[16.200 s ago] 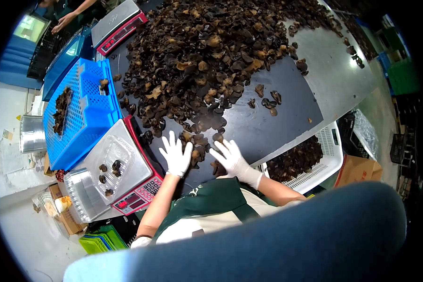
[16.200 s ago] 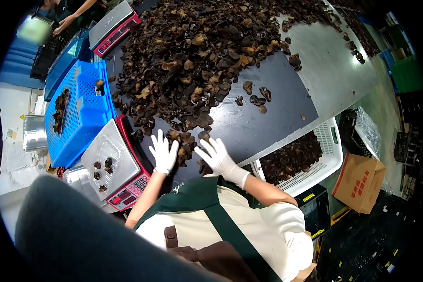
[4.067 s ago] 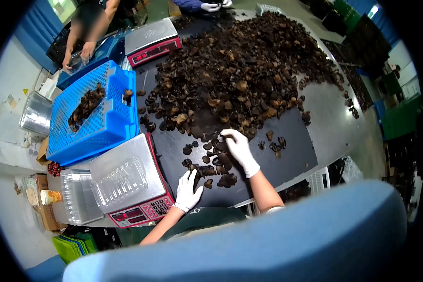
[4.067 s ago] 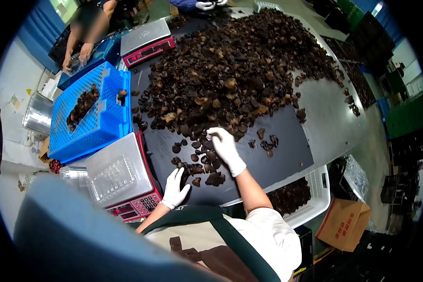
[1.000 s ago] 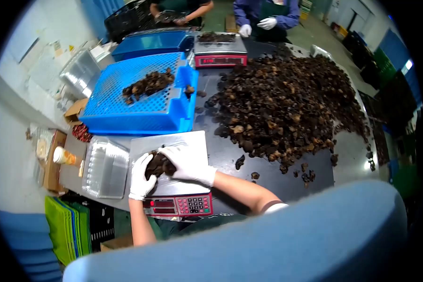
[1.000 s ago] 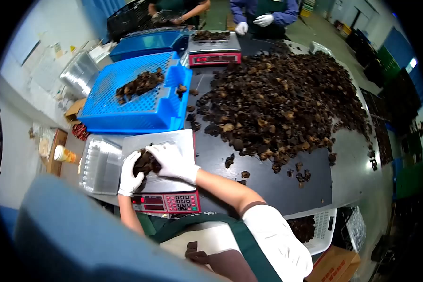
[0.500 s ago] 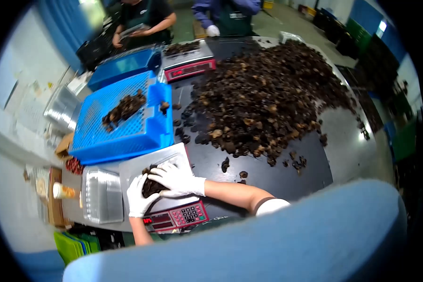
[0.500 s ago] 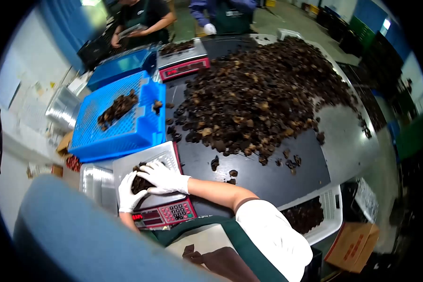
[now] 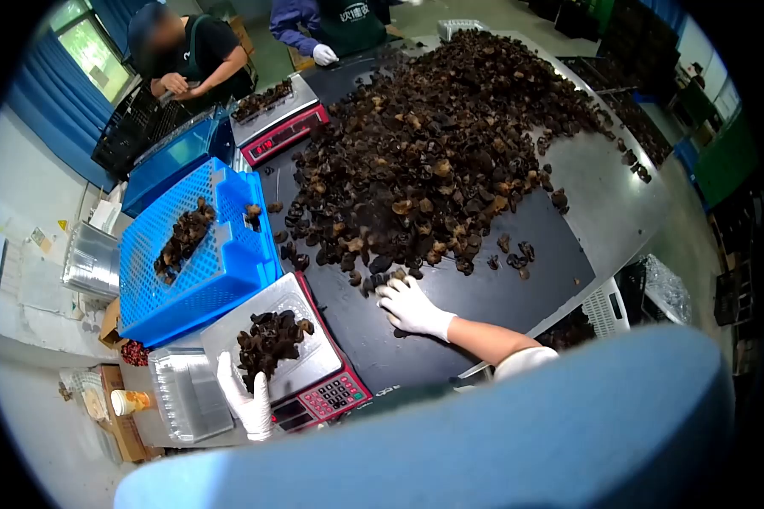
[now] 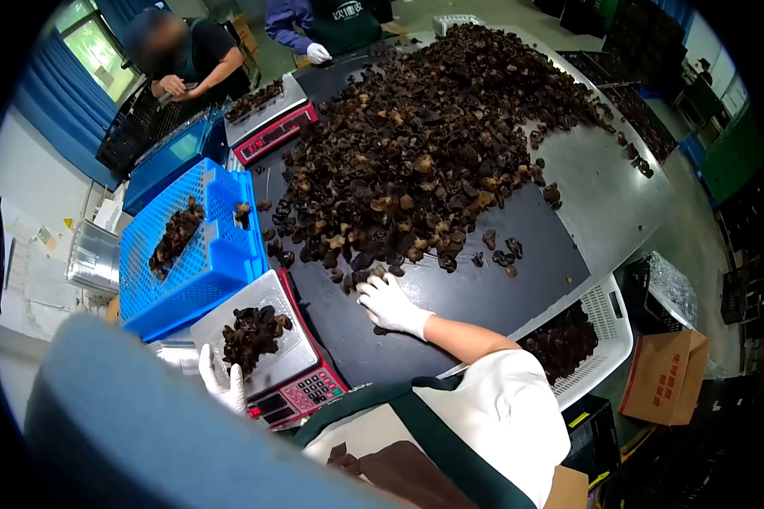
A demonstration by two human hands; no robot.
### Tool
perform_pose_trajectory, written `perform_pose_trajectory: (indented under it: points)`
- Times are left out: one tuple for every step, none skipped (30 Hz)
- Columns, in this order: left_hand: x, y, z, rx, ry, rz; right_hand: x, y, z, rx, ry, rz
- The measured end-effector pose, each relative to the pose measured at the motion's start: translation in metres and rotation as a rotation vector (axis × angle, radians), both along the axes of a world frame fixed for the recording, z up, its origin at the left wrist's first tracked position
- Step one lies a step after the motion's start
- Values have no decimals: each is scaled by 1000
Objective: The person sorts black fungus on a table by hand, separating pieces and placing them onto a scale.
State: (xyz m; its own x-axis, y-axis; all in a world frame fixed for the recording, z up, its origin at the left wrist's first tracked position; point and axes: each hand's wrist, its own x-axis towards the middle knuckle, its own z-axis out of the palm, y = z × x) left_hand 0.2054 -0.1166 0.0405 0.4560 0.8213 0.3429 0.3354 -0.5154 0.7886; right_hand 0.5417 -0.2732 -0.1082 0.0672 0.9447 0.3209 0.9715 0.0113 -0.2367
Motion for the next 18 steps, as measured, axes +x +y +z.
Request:
perform_pose_trajectory:
  points:
    - [12, -10, 4, -70, -67, -27, -6, -18, -1, -84, 64, 3]
    - [25, -16, 3, -204, -161, -105, -8, -33, 0, -7, 132, 18]
    - [49, -33, 10, -339, -274, -160, -7, -47, 4, 72, 196, 31]
    - [65, -39, 12, -238, -124, -278, -3, -58, 11, 52, 303, 6]
    - [86, -49, 18, -168, 27, -365, 0, -65, 24, 129, 359, -82]
    - [99, -45, -6, 9, 172, -480, 9, -66, 18, 223, 408, -142]
    - [121, -51, -7, 32, 349, -501, 17, -68, 10, 317, 455, -206]
    - [139, -57, -22, -18, 427, -507, 17, -68, 8, 352, 381, -350]
    - [154, -59, -46, -8, 529, -499, 21, -69, 13, 240, 306, -432]
    - [169, -59, -66, 13, 703, -472, 21, -68, 13, 166, 274, -435]
    - [181, -61, -78, 39, 875, -443, 19, -67, 11, 96, 242, -437]
    - [187, -64, -81, 11, 1008, -466, 16, -70, 9, -23, 277, -344]
    - [192, -67, -84, -16, 1142, -485, 11, -74, 7, -42, 352, -224]
    - [189, -73, -91, -50, 1193, -500, 4, -81, 10, -59, 392, -167]
    - [184, -79, -97, -80, 1266, -561, -4, -89, 12, -74, 435, -108]
    - [175, -87, -108, -6, 1303, -570, -12, -99, 10, -77, 426, -94]
    - [167, -95, -113, 70, 1339, -577, -17, -109, 15, -80, 453, -89]
    - [156, -102, -118, 128, 1305, -572, -22, -118, 12, -75, 428, -90]
